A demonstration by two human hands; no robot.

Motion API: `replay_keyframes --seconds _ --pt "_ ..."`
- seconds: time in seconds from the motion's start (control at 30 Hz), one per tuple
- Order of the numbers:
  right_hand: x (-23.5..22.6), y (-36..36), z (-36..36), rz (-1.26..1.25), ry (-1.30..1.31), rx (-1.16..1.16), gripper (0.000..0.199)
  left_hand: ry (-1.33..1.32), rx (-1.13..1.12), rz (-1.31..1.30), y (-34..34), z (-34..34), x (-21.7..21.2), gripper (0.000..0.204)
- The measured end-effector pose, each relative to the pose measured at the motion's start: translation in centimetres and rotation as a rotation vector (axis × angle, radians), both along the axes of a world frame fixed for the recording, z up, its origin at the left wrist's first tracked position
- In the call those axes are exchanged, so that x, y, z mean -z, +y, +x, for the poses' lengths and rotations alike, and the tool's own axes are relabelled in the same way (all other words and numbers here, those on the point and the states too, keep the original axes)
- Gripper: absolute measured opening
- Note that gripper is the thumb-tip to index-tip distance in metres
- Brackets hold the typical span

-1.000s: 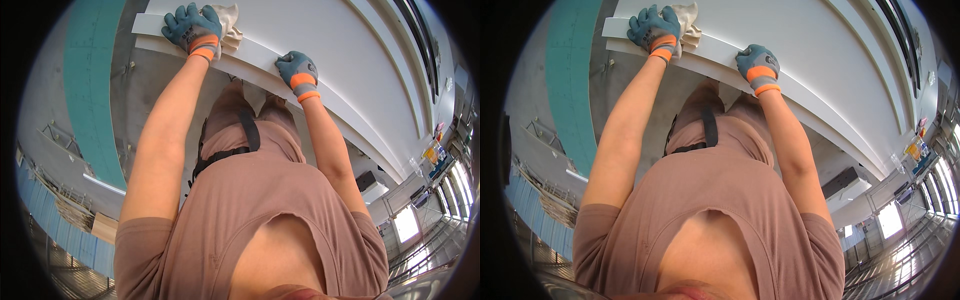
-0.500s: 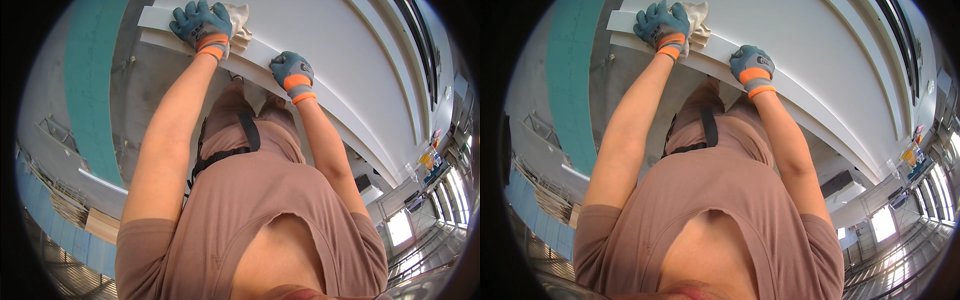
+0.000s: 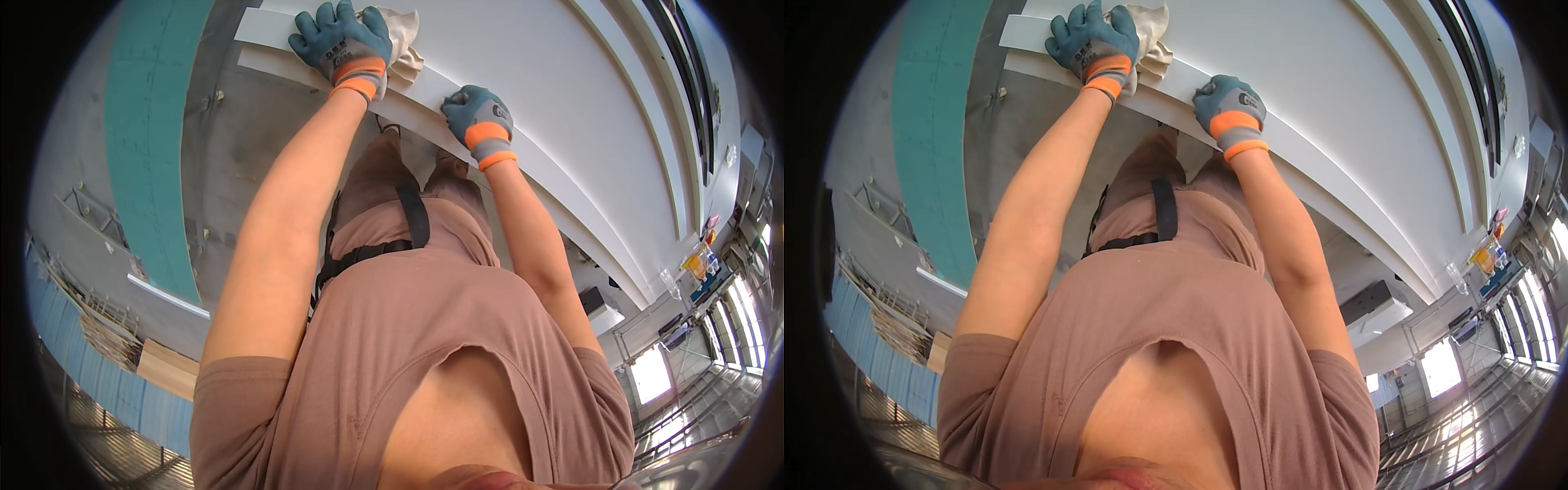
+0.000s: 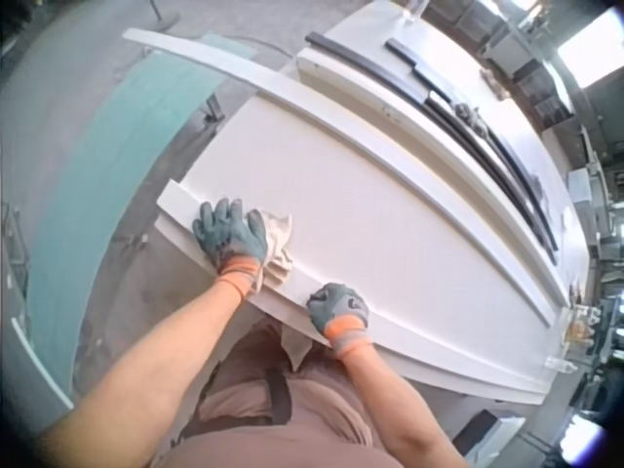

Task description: The person wipes a large white curved surface with a cloth, repeatedly moving along its length. They briefly pick up a plastic bottle and pour liquid onto the cloth, then continue wiping the same surface.

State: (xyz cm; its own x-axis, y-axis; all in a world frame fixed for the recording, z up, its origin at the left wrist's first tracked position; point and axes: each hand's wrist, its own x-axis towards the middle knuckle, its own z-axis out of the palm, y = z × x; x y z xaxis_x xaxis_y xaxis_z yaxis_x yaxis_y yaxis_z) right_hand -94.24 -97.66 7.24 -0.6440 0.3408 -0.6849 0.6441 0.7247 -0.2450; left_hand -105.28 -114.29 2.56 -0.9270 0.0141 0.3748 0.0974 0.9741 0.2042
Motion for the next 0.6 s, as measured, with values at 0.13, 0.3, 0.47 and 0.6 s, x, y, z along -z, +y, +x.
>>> replay_keyframes --seconds 0.13,0.3,0.47,0.6 --pt "0.2 0.9 0.7 -0.014 0.016 0.001 0.025 -0.004 -0.002 0.013 0.0 0.0 0.2 0.032" --pt "0.5 -1.6 -0.6 -0.004 0.077 -0.042 0.023 -0.036 0.004 0.013 -0.1 0.0 -0.1 0.032" --pt "0.0 -1.3 -0.4 -0.023 0.069 -0.007 0.025 -0.051 0.007 0.014 -0.2 -0.1 0.0 0.033" --pt "0.4 -2.6 -1.5 0.015 0.059 -0.037 0.025 -0.059 -0.002 0.008 -0.1 0.0 0.0 0.033"
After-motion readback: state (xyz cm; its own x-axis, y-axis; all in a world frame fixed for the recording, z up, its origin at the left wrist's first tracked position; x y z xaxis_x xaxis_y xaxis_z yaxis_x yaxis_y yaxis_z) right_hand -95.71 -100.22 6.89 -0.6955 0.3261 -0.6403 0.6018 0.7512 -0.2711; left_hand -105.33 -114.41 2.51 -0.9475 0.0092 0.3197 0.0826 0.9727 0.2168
